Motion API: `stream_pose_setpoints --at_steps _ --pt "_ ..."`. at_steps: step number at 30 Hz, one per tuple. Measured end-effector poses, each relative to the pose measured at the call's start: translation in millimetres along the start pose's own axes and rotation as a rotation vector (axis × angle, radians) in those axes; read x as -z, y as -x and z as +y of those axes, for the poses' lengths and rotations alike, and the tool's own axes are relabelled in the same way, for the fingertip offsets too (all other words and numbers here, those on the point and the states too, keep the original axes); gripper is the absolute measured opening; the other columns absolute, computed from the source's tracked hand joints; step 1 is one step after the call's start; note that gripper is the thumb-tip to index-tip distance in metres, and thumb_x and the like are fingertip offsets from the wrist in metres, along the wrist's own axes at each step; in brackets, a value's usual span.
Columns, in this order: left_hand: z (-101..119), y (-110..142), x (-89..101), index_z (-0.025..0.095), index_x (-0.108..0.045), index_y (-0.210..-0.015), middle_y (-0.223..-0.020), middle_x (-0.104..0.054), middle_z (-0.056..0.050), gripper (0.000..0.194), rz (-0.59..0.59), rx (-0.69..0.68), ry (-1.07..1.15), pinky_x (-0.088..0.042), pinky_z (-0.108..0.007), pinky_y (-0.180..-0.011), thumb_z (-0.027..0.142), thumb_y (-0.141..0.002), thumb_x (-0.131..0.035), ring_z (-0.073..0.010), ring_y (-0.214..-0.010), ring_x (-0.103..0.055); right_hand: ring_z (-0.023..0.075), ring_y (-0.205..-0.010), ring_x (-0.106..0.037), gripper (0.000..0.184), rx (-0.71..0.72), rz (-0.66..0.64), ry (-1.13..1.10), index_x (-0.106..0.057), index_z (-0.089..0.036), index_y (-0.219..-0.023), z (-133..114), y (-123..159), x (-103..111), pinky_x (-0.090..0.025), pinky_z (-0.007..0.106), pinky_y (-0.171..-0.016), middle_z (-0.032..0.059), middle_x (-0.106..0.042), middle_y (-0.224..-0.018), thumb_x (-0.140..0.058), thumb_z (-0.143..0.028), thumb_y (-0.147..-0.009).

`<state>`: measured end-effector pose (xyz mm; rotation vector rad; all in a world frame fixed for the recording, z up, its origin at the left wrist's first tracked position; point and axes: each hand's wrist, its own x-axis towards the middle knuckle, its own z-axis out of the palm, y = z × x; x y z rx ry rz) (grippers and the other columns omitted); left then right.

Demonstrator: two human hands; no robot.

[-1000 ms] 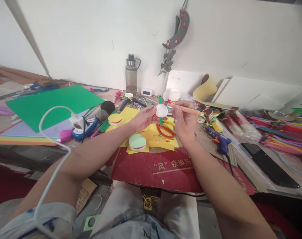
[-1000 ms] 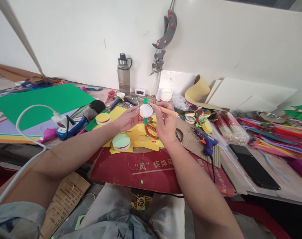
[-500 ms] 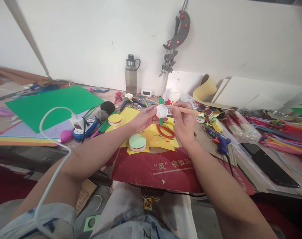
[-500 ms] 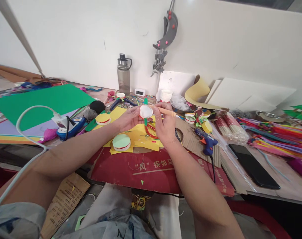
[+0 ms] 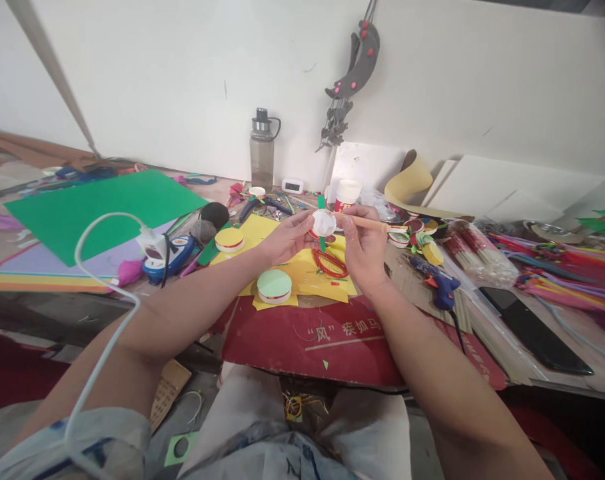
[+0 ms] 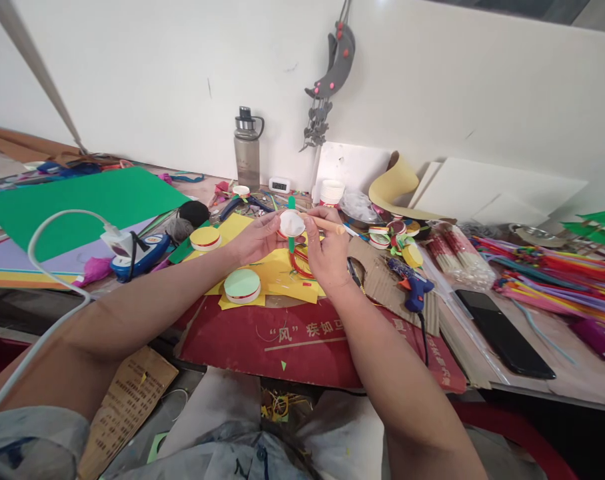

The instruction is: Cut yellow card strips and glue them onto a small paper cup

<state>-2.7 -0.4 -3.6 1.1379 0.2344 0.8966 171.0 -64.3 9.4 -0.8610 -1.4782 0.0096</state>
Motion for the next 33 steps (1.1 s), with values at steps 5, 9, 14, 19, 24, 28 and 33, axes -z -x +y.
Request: stream_pose_setpoints --at_steps 5,9,14,19,24,28,33 --pt "-0.8 -0.2 -0.4 0.019 -0.073 -0.122 -0.114 -0.079 -0.012 0.055 0.007 -0.001 0.008 -0.061 -0.037 -0.089 0.049 -0.078 -0.088 -0.0243 -0.097 -0.079 0.0208 -0.089 -0.068 0.026 0.012 -0.003 0.011 -0.066 -0.025 -0.099 -4.1 -0.6 -1.1 -0.057 0.04 -0.081 0.0037 -0.069 -0.097 -0.058 -0.05 -0.102" --pt "-0.1 0.0 -1.9 0.02 -0.076 -0.115 -0.108 -0.079 -0.009 0.055 0.004 -0.012 0.023 -0.061 -0.032 -0.081 0.049 -0.071 -0.092 -0.0217 -0.091 -0.078 0.0187 -0.084 -0.067 0.024 0.037 0.0 0.021 -0.066 -0.025 -0.098 -7.5 -0.6 -1.7 -0.056 0.036 -0.075 0.0022 -0.068 -0.094 -0.057 -0.047 -0.103" --pt "0.4 -0.1 -2.9 0.02 -0.076 -0.114 -0.106 -0.079 -0.007 0.054 0.021 -0.013 0.039 -0.061 -0.03 -0.079 0.045 -0.069 -0.094 -0.0188 -0.087 -0.077 0.0191 -0.086 -0.068 0.024 0.09 -0.01 0.05 -0.066 -0.023 -0.098 -7.4 -1.3 -0.9 -0.055 0.036 -0.078 0.0029 -0.069 -0.094 -0.056 -0.044 -0.104" --pt "1.3 -0.5 -3.9 0.02 -0.077 -0.113 -0.105 -0.079 -0.007 0.055 0.012 -0.012 0.033 -0.061 -0.03 -0.078 0.047 -0.069 -0.094 -0.0205 -0.088 -0.078 0.0186 -0.085 -0.068 0.021 0.102 -0.007 0.059 -0.066 -0.025 -0.098 -8.3 -1.1 -0.6 -0.056 0.035 -0.075 0.0023 -0.069 -0.094 -0.056 -0.042 -0.104" --pt "0.8 -0.6 -3.6 0.02 -0.076 -0.115 -0.106 -0.08 -0.008 0.059 0.006 -0.013 0.008 -0.06 -0.029 -0.078 0.051 -0.068 -0.094 -0.0203 -0.088 -0.078 0.0194 -0.088 -0.069 0.022 0.117 -0.005 0.073 -0.066 -0.024 -0.098 -7.4 -1.7 -0.1 -0.056 0.037 -0.078 0.003 -0.069 -0.094 -0.056 -0.043 -0.104" --pt "-0.3 -0.7 -2.7 0.02 -0.076 -0.116 -0.108 -0.079 -0.009 0.057 -0.005 -0.018 -0.009 -0.06 -0.029 -0.08 0.051 -0.071 -0.092 -0.0199 -0.09 -0.078 0.0193 -0.088 -0.069 0.024 0.116 -0.002 0.081 -0.066 -0.024 -0.097 -6.6 -2.5 0.6 -0.056 0.037 -0.078 0.0033 -0.069 -0.094 -0.054 -0.044 -0.105" --pt "0.1 -0.9 -3.9 0.021 -0.078 -0.113 -0.105 -0.079 -0.007 0.057 -0.002 -0.018 0.003 -0.06 -0.03 -0.078 0.051 -0.067 -0.094 -0.0199 -0.087 -0.078 0.0202 -0.09 -0.069 0.024 0.124 -0.009 0.104 -0.065 -0.024 -0.099 -7.1 -2.3 0.8 -0.056 0.038 -0.08 0.0037 -0.069 -0.095 -0.054 -0.045 -0.105"
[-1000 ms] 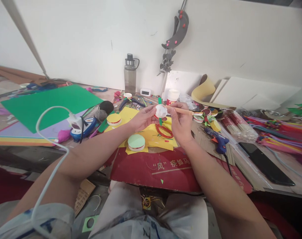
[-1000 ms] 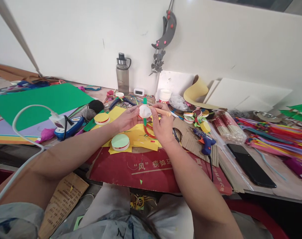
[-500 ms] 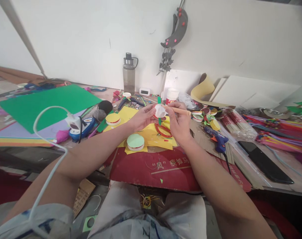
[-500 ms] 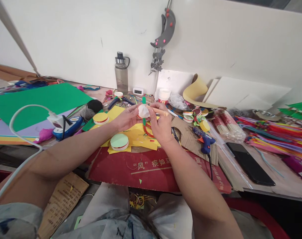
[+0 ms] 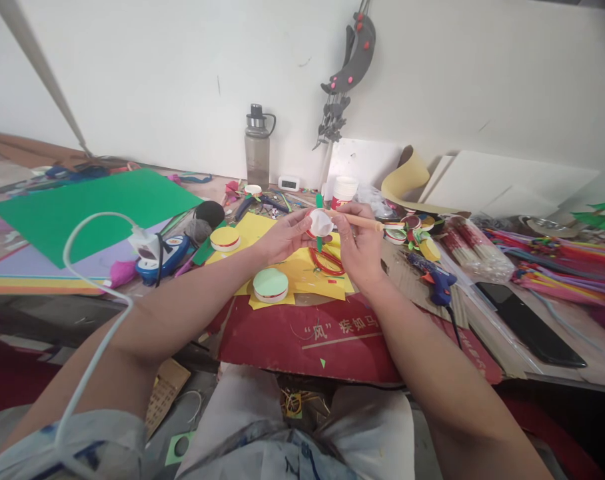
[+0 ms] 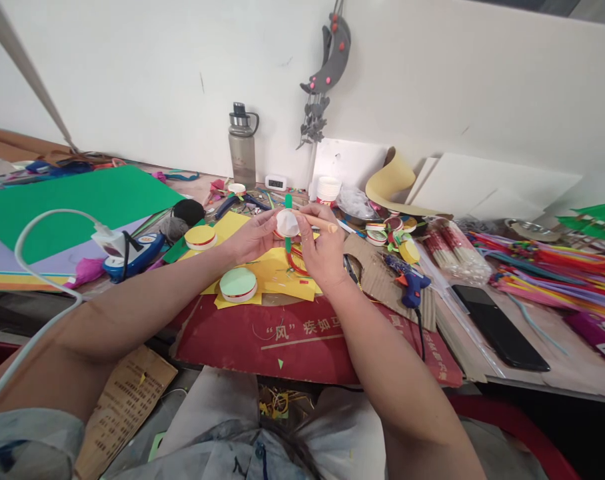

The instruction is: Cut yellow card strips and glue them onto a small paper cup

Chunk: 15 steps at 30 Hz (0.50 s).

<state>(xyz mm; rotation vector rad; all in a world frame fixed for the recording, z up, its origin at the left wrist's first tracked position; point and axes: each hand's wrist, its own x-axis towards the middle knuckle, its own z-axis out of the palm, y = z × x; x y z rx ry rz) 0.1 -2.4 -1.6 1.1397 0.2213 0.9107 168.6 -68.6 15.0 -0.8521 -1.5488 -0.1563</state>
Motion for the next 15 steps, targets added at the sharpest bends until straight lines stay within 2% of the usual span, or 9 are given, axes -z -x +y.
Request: stream_pose_setpoints --at_steps 7,15 --pt "0.0 0.8 -1.2 0.02 -0.076 -0.115 -0.106 -0.079 -0.008 0.059 0.002 0.016 -0.016 -0.06 -0.03 -0.08 0.051 -0.068 -0.093 -0.0204 -0.089 -0.078 0.0212 -0.09 -0.069 0.021 0.012 -0.005 -0.004 -0.065 -0.024 -0.099 -0.2 -0.6 0.8 -0.055 0.039 -0.081 0.004 -0.069 -0.096 -0.055 -0.042 -0.104" --pt "-0.7 0.6 0.2 0.022 -0.078 -0.113 -0.103 -0.078 -0.007 0.054 -0.004 0.011 -0.016 -0.059 -0.026 -0.075 0.05 -0.07 -0.093 -0.0181 -0.087 -0.077 0.021 -0.087 -0.069 0.022 0.076 -0.017 0.04 -0.067 -0.024 -0.097 -3.1 -2.5 1.4 -0.056 0.038 -0.079 0.0044 -0.072 -0.092 -0.057 -0.042 -0.103"
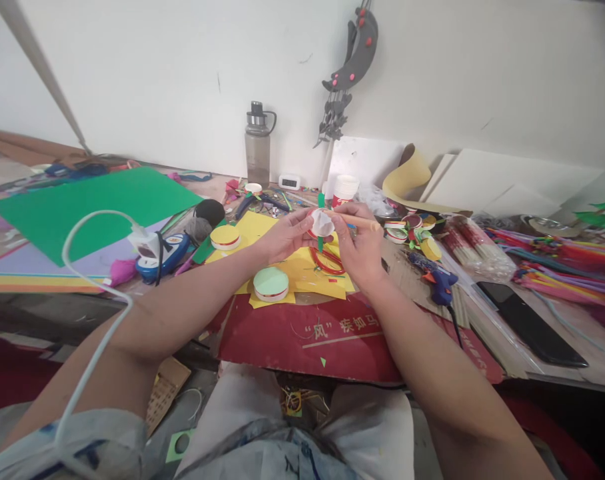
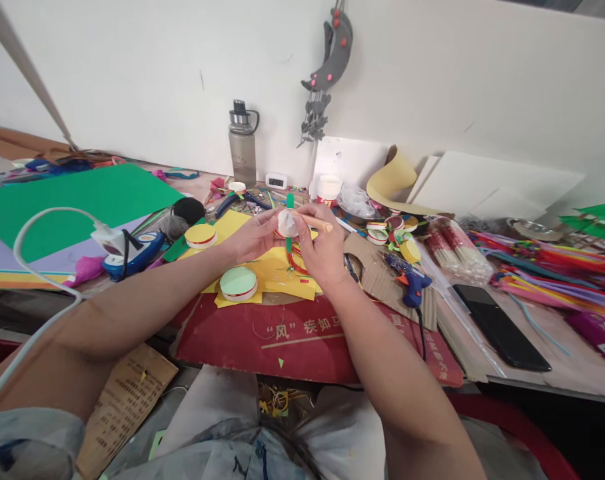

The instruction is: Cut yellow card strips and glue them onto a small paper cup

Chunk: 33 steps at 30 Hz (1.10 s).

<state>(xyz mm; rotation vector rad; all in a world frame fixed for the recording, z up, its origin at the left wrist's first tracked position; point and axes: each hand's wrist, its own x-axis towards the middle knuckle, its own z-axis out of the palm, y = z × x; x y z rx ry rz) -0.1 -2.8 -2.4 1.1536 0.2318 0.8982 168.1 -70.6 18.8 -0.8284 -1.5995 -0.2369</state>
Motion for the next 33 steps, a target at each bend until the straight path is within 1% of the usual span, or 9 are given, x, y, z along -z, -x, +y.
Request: stream_pose_setpoints --at_steps 5,11,17,21,29,33 --pt "-0.3 0.7 -1.4 0.021 -0.077 -0.112 -0.103 -0.078 -0.006 0.055 -0.004 -0.008 -0.001 -0.059 -0.028 -0.076 0.05 -0.069 -0.093 -0.0184 -0.088 -0.076 0.0204 -0.087 -0.069 0.02 0.015 0.01 0.006 -0.068 -0.023 -0.097 -0.8 0.4 -0.7 -0.055 0.037 -0.08 0.004 -0.072 -0.092 -0.058 -0.04 -0.103" --pt "0.1 2.5 -2.8 0.02 -0.077 -0.111 -0.101 -0.077 -0.006 0.055 -0.001 -0.001 -0.023 -0.059 -0.027 -0.076 0.051 -0.069 -0.093 -0.0181 -0.089 -0.076 0.0213 -0.088 -0.068 0.025 -0.012 -0.011 0.006 -0.068 -0.023 -0.097 -1.4 -0.1 0.2 -0.055 0.038 -0.082 0.0049 -0.072 -0.093 -0.056 -0.044 -0.104" --pt "1.0 2.0 -3.7 0.021 -0.077 -0.111 -0.102 -0.077 -0.006 0.055 0.008 -0.006 -0.023 -0.058 -0.028 -0.076 0.051 -0.068 -0.094 -0.0183 -0.088 -0.076 0.0234 -0.09 -0.069 0.031 -0.015 -0.04 0.055 -0.068 -0.024 -0.095 -2.0 -1.1 1.1 -0.056 0.043 -0.083 0.0065 -0.073 -0.092 -0.052 -0.048 -0.104" --pt "1.0 1.4 -2.7 0.021 -0.076 -0.112 -0.104 -0.077 -0.006 0.058 0.019 -0.017 -0.015 -0.057 -0.028 -0.076 0.05 -0.065 -0.095 -0.0177 -0.087 -0.075 0.0241 -0.092 -0.069 0.03 -0.028 -0.032 0.07 -0.068 -0.024 -0.095 0.1 -0.5 1.8 -0.054 0.044 -0.084 0.0071 -0.073 -0.094 -0.053 -0.048 -0.104" --pt "2.8 1.1 -1.2 0.021 -0.076 -0.115 -0.106 -0.076 -0.006 0.059 0.04 -0.052 -0.038 -0.056 -0.028 -0.076 0.048 -0.067 -0.095 -0.0173 -0.089 -0.074 0.0248 -0.092 -0.066 0.028 -0.032 -0.05 0.114 -0.067 -0.023 -0.094 3.9 -0.4 3.7 -0.051 0.044 -0.084 0.008 -0.072 -0.094 -0.053 -0.044 -0.104" --pt "5.4 0.7 -1.4 0.021 -0.075 -0.113 -0.107 -0.077 -0.006 0.059 0.047 -0.061 -0.046 -0.058 -0.03 -0.08 0.05 -0.067 -0.095 -0.0185 -0.09 -0.075 0.0251 -0.091 -0.065 0.03 -0.024 -0.048 0.152 -0.066 -0.023 -0.091 5.1 0.1 3.1 -0.05 0.044 -0.082 0.0077 -0.071 -0.092 -0.051 -0.045 -0.105"
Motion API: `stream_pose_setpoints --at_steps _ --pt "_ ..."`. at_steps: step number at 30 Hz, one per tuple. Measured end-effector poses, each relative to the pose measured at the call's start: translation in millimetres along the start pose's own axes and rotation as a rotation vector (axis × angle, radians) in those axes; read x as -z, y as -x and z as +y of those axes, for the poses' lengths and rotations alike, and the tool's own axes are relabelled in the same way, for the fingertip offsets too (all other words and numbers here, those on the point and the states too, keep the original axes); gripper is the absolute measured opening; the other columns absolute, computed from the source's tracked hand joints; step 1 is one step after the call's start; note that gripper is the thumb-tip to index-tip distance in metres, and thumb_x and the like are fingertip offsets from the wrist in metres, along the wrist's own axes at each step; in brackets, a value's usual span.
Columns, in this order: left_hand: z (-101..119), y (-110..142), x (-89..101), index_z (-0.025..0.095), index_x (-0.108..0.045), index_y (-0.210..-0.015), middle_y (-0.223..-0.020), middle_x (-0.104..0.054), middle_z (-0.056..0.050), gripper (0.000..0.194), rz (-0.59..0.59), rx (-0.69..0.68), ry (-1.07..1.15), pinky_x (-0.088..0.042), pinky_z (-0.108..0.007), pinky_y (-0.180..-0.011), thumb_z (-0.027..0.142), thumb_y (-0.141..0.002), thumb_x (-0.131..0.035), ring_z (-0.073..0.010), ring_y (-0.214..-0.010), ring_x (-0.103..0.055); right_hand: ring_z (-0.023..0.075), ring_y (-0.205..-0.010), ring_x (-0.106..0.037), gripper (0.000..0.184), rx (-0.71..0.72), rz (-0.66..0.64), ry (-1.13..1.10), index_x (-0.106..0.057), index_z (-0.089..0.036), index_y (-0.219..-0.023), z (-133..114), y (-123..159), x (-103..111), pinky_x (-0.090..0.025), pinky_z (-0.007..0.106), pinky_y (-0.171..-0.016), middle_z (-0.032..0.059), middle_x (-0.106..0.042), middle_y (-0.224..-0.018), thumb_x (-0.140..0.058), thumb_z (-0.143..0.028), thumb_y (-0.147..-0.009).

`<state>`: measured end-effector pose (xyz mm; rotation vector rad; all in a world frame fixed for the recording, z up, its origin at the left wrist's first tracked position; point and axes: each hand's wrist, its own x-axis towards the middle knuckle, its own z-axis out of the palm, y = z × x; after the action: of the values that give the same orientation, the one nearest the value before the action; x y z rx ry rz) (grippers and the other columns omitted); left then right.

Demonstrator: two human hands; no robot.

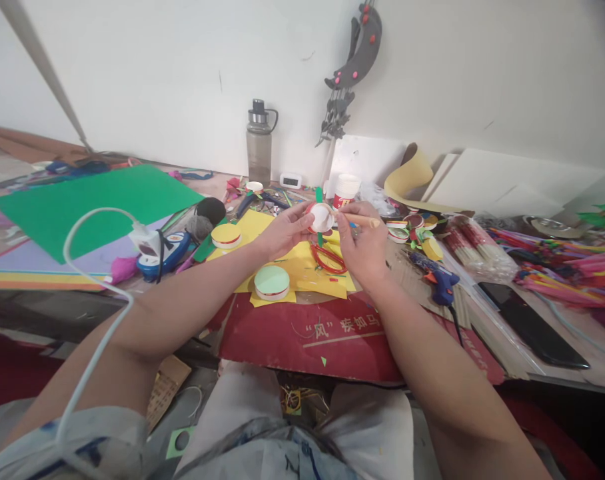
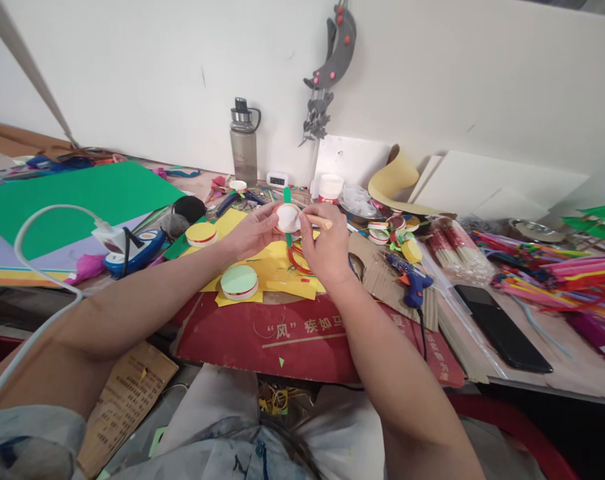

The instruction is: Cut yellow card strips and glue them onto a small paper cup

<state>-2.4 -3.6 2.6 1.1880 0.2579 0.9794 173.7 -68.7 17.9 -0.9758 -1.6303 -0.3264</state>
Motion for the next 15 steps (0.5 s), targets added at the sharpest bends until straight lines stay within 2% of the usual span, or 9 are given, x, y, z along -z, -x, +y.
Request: stream_pose_setpoints --at_steps 5,15 --pt "3.4 0.1 -2.0 0.02 -0.074 -0.114 -0.108 -0.078 -0.007 0.061 0.026 -0.031 -0.019 -0.056 -0.027 -0.075 0.05 -0.066 -0.095 -0.0186 -0.089 -0.075 0.0258 -0.087 -0.066 0.03 -0.006 -0.003 0.02 -0.063 -0.024 -0.087 0.8 1.1 0.0 -0.049 0.043 -0.08 0.0069 -0.071 -0.087 -0.051 -0.046 -0.104" --pt "5.0 1.5 -5.2 0.02 -0.073 -0.113 -0.105 -0.075 -0.004 0.061 0.036 -0.062 -0.043 -0.055 -0.025 -0.073 0.05 -0.065 -0.095 -0.0126 -0.083 -0.068 0.0229 -0.075 -0.067 0.03 -0.096 -0.052 -0.072 -0.064 -0.024 -0.084 -4.5 1.1 2.1 -0.051 0.04 -0.074 0.0034 -0.072 -0.077 -0.056 -0.049 -0.1"
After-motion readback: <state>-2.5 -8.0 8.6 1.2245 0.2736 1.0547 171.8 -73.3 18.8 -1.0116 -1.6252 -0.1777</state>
